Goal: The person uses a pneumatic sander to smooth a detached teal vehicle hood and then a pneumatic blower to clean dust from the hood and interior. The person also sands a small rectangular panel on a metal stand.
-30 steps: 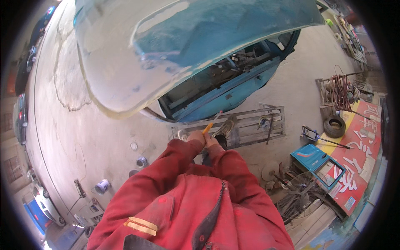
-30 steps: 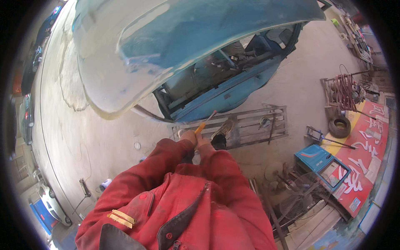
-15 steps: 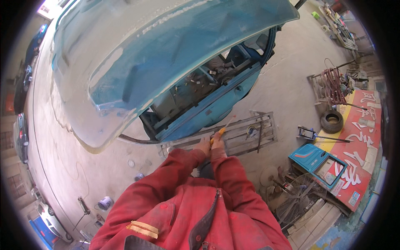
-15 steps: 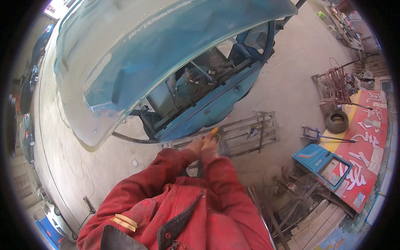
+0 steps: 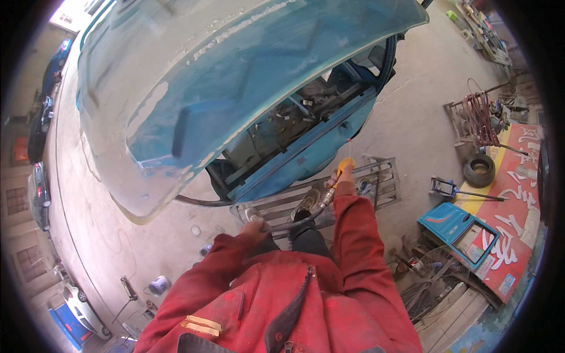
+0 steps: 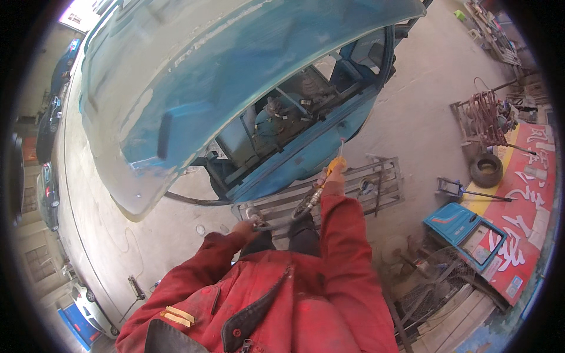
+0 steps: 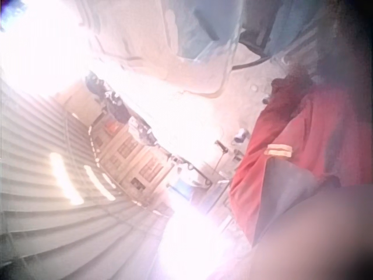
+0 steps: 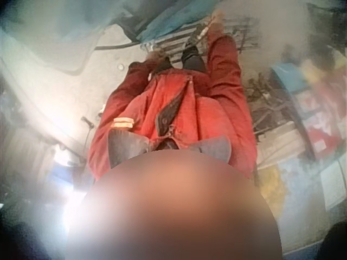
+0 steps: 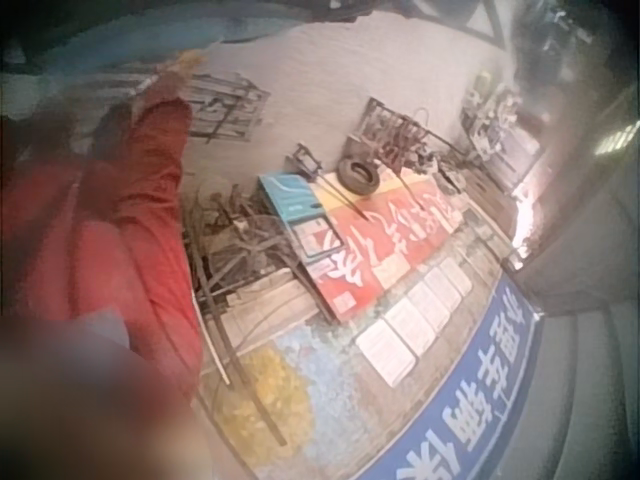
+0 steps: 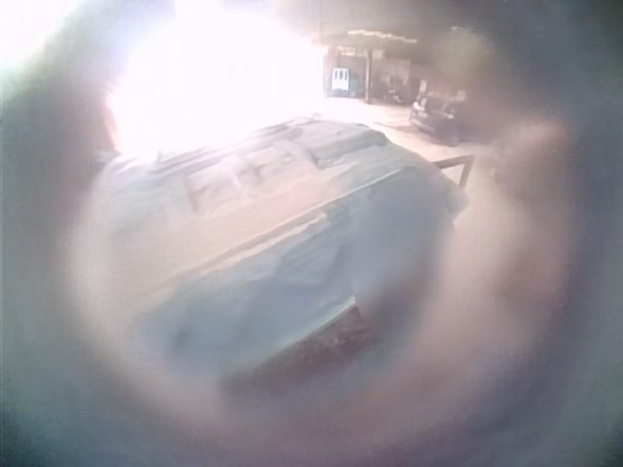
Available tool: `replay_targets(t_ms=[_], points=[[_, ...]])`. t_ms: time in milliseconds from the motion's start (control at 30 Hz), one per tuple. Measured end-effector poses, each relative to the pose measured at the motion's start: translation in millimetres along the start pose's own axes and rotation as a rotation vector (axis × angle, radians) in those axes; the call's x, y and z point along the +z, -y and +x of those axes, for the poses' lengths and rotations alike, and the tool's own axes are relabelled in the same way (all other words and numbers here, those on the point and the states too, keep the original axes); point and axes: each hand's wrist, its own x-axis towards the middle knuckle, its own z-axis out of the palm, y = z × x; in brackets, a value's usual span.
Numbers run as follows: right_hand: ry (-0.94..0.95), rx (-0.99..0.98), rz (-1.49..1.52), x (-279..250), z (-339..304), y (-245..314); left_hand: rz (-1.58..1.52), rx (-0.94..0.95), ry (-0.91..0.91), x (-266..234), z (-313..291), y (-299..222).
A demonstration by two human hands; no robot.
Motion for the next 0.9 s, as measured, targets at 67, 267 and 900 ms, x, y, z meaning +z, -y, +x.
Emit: replay_targets(t_ms=[67, 267, 900], points=[[-0.054, 0.041, -0.149, 6, -1, -6, 0.133, -0.048, 0.073, 4, -29, 52], [0.017, 0.132, -0.511, 38, -16, -64, 0.262, -0.331, 0.090, -23, -145, 153], [0.341, -0.055, -0.852, -8, -146, -1, -0.030, -0.571, -0.717, -47, -272, 273]])
